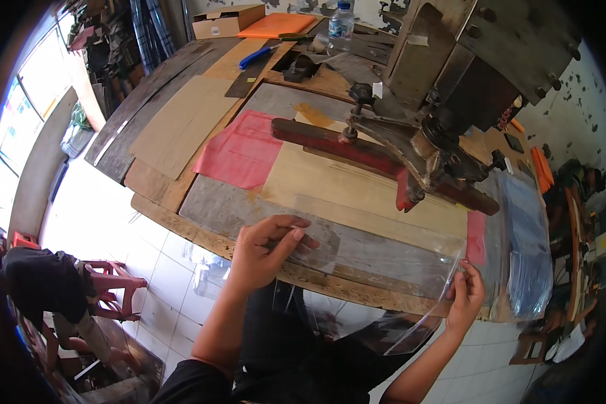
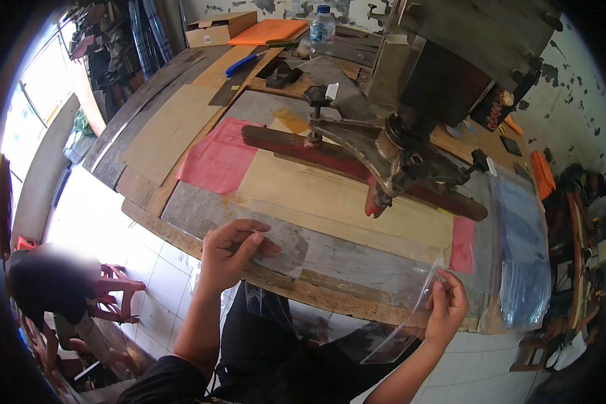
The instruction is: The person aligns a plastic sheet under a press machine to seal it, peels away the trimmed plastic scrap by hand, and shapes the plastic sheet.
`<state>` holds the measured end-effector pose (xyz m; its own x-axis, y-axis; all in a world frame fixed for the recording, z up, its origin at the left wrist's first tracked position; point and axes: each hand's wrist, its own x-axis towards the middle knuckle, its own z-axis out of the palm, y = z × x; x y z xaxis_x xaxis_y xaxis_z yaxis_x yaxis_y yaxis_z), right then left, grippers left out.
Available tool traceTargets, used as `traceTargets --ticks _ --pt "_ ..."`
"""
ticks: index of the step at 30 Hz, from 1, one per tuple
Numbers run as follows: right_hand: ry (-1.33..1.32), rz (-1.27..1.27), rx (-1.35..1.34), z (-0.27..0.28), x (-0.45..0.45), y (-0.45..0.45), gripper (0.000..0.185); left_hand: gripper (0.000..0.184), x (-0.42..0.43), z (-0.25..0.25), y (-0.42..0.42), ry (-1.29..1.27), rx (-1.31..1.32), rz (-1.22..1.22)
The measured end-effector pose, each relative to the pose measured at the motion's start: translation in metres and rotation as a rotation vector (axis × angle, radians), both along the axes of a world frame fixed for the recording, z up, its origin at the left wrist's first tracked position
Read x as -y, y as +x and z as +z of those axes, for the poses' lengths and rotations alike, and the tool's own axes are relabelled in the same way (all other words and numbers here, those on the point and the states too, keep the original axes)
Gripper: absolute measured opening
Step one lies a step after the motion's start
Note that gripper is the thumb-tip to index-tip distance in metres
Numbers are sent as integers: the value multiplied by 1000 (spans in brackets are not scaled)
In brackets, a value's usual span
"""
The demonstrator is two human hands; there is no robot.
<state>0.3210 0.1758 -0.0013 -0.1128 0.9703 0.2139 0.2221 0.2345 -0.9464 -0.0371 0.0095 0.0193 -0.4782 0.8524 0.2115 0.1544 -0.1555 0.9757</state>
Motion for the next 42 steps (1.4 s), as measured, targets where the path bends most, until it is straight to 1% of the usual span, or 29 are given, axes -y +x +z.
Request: traceTargets --ticks 20,23,25,26,31,34,38,42 --pt "-5 2 -12 2 1 -2 23 18 0 1 1 -21 -84 41" --pt "-3 12 -13 3 1 -2 23 19 0 0 2 0 -46 45" --pt "-5 18 -19 2 0 -1 22 22 1 0 2 -30 35 47" --pt "-6 24 -24 1 0 -1 22 22 2 0 1 -31 35 46" --pt "-7 19 7 4 3 -4 22 33 2 -4 0 4 133 41" --pt "-11 17 -14 3 2 -3 21 37 1 -3 0 -10 115 44" --pt "-15 23 -28 3 1 -3 21 37 2 -4 -2 -2 102 32" --pt "-18 20 -21 2 1 -2 21 38 2 -5 -2 12 144 20"
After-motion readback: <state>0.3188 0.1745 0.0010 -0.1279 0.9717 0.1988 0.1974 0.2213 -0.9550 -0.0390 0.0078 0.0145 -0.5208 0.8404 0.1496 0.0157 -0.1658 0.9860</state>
